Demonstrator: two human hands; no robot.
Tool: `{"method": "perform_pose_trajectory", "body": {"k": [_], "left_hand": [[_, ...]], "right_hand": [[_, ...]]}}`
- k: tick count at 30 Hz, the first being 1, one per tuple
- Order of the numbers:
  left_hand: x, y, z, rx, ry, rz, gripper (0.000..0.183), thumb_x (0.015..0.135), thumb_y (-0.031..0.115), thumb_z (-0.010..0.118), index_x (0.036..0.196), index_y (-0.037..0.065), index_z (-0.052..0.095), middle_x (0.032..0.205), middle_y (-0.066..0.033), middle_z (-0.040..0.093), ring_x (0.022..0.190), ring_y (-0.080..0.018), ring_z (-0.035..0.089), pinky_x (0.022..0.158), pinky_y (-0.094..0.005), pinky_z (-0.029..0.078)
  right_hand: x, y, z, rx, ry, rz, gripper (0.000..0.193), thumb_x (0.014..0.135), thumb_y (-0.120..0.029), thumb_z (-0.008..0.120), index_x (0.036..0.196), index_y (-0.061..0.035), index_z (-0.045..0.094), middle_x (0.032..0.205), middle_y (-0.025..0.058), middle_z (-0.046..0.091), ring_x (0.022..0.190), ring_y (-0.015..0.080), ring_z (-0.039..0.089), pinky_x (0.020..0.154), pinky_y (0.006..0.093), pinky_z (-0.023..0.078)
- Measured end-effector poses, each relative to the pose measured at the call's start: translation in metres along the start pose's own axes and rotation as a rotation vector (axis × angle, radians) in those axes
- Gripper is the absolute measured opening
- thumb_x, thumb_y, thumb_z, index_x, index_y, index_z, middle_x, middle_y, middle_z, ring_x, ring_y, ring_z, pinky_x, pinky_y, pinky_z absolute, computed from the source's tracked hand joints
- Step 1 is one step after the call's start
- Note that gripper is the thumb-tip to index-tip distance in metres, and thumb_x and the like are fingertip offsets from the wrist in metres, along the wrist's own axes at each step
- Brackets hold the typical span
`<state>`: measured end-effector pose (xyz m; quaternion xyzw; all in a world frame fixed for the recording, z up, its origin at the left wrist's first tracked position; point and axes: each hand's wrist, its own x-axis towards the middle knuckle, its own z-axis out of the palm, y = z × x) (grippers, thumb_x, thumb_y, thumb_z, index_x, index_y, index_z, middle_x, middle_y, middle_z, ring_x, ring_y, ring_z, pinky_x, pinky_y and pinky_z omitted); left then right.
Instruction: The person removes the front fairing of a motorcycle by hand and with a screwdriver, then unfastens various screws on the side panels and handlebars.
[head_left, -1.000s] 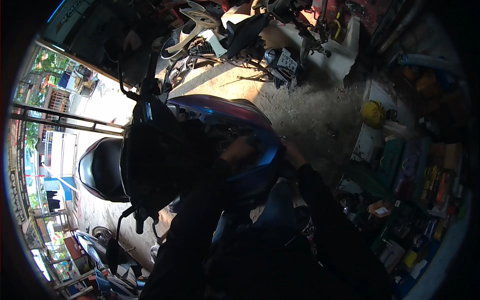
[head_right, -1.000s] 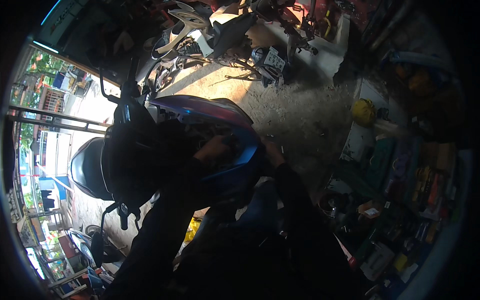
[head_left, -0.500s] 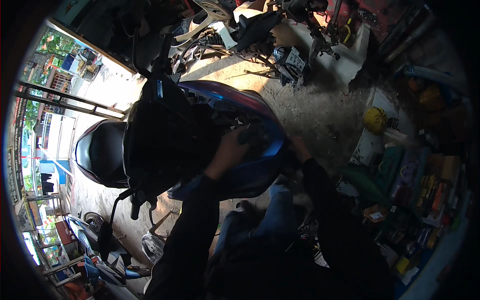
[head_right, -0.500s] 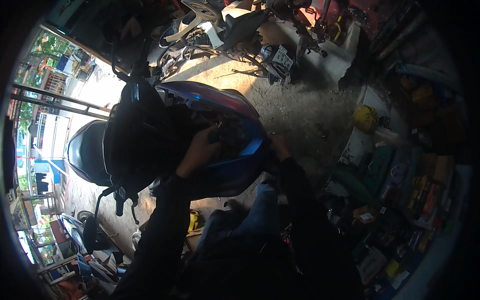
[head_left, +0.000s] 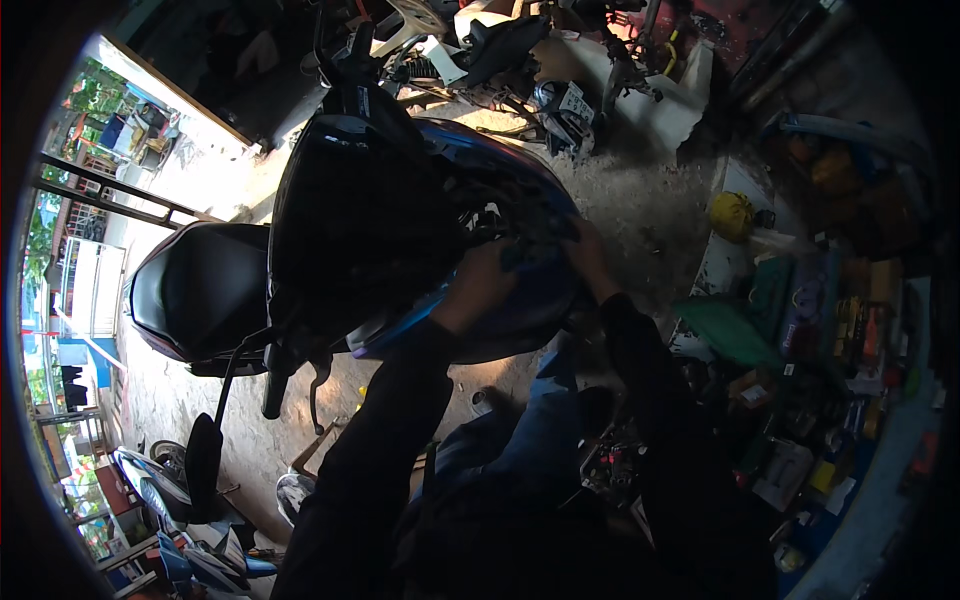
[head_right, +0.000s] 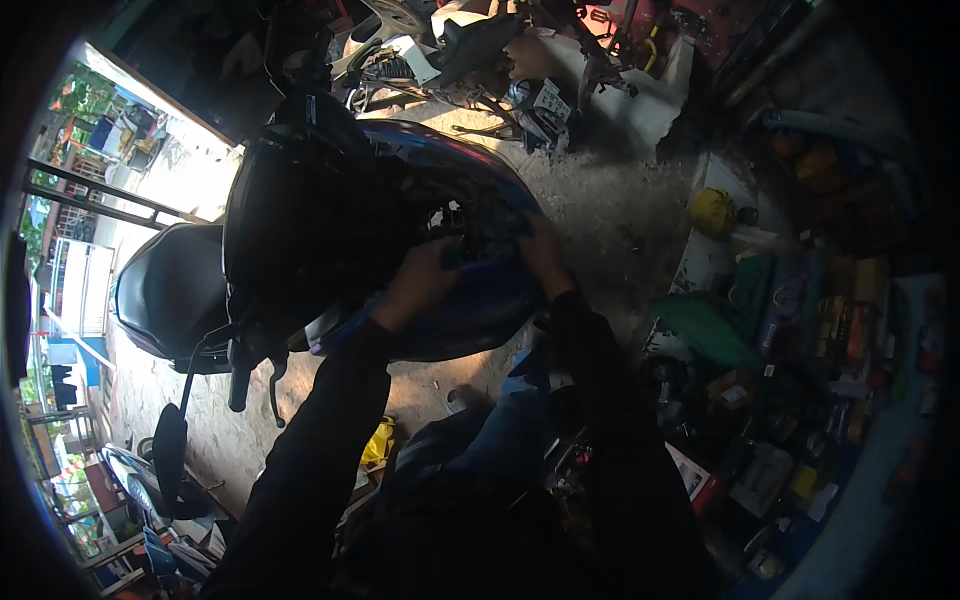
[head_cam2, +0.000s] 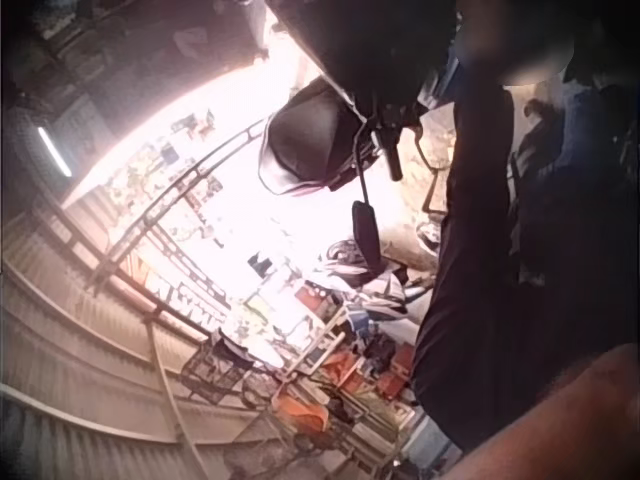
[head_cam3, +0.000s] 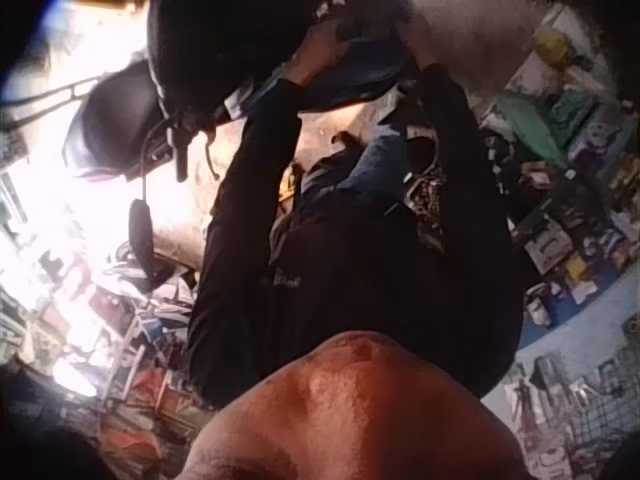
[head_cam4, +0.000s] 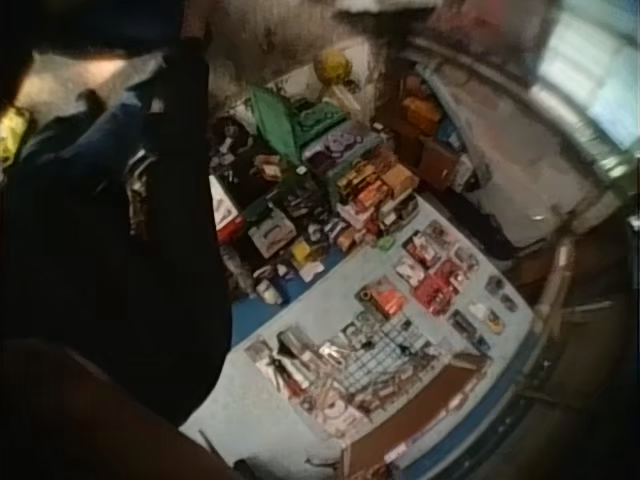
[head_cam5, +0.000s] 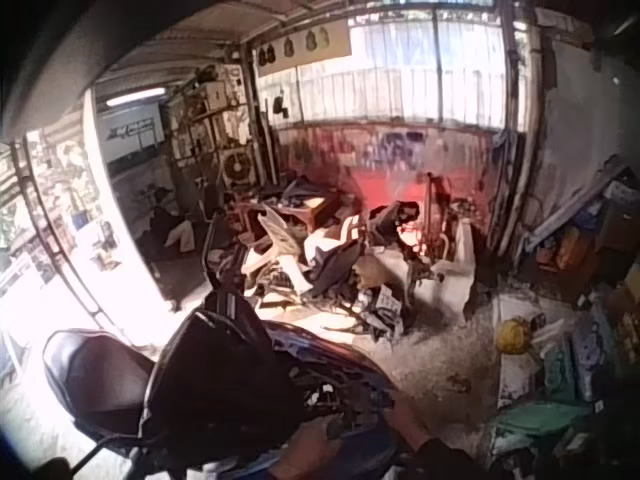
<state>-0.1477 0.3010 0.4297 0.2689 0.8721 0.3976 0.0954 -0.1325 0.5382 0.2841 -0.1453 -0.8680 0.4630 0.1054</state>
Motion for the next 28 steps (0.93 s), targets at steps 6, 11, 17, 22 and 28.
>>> {"method": "perform_pose_trajectory", "body": {"k": [6,11,17,22,28], "left_hand": [[-0.002,0.002,-0.01,-0.087,-0.011,-0.089,0.039,0.075,0.017,0.067,0.11,0.002,0.063,0.098,-0.0236,0.065,0.096,-0.0373,0.063,0.084,-0.0403,0.049],[-0.009,-0.012,-0.007,-0.114,0.102,-0.071,0.034,0.077,0.02,0.067,0.107,0.003,0.065,0.096,-0.0227,0.066,0.094,-0.036,0.064,0.081,-0.0392,0.049],[-0.006,-0.011,-0.006,-0.194,0.1,-0.049,0.031,0.08,0.024,0.068,0.103,0.003,0.066,0.094,-0.022,0.066,0.091,-0.0348,0.065,0.08,-0.0385,0.049],[-0.011,-0.01,-0.009,-0.17,0.146,-0.089,0.028,0.072,0.012,0.061,0.098,0.003,0.065,0.092,-0.0229,0.065,0.091,-0.038,0.063,0.081,-0.0411,0.05],[-0.008,-0.006,-0.005,-0.166,0.095,-0.063,0.029,0.072,0.011,0.062,0.099,0.003,0.065,0.093,-0.0237,0.065,0.093,-0.0376,0.063,0.084,-0.0404,0.05]], "right_hand": [[-0.005,-0.023,-0.003,-0.214,-0.001,-0.172,0.04,0.076,-0.012,0.068,0.115,-0.0038,0.062,0.111,0.0196,0.061,0.106,0.0346,0.059,0.092,0.0372,0.045],[-0.002,-0.035,-0.008,-0.241,-0.113,-0.034,0.039,0.078,-0.013,0.067,0.115,-0.0033,0.062,0.109,0.0195,0.06,0.105,0.0342,0.058,0.092,0.0375,0.045],[-0.013,-0.026,-0.007,-0.209,-0.048,-0.119,0.046,0.081,-0.013,0.065,0.125,-0.0035,0.055,0.116,0.0205,0.059,0.11,0.0346,0.057,0.095,0.0385,0.043],[-0.031,-0.05,0.003,-0.047,0.011,0.012,0.059,0.084,-0.01,0.06,0.139,-0.0054,0.038,0.129,0.0218,0.052,0.12,0.0381,0.05,0.099,0.0405,0.041],[-0.024,-0.008,0.0,-0.349,-0.232,-0.211,0.086,0.079,-0.01,0.065,0.149,-0.0146,0.015,0.143,0.0228,0.036,0.13,0.0367,0.039,0.107,0.0419,0.032]]}}
